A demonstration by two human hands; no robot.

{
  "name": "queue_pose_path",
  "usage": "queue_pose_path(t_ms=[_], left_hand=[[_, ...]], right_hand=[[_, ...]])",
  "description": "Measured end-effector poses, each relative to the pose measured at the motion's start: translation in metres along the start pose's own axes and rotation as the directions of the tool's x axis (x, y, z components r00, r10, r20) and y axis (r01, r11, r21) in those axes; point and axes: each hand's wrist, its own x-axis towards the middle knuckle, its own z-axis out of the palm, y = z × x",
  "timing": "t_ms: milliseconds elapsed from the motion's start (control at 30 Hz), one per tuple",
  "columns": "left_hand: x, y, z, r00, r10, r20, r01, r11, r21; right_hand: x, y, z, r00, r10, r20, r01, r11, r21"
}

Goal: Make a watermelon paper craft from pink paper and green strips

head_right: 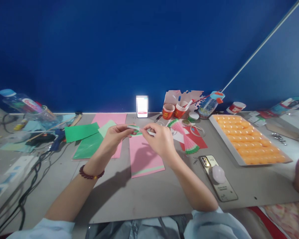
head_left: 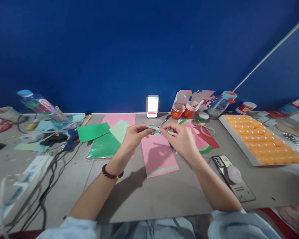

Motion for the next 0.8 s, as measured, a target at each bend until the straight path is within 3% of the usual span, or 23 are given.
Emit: queue_pose_path(t_ms=[800], left_hand=[[-0.0013,0.0024,0.0008,1.0,0.003,0.012,-0.003,1.0,-0.019]], right_hand=[[0.0004,0.0,0.0,1.0,0.016,-0.009,-0.016,1.0,-0.002]])
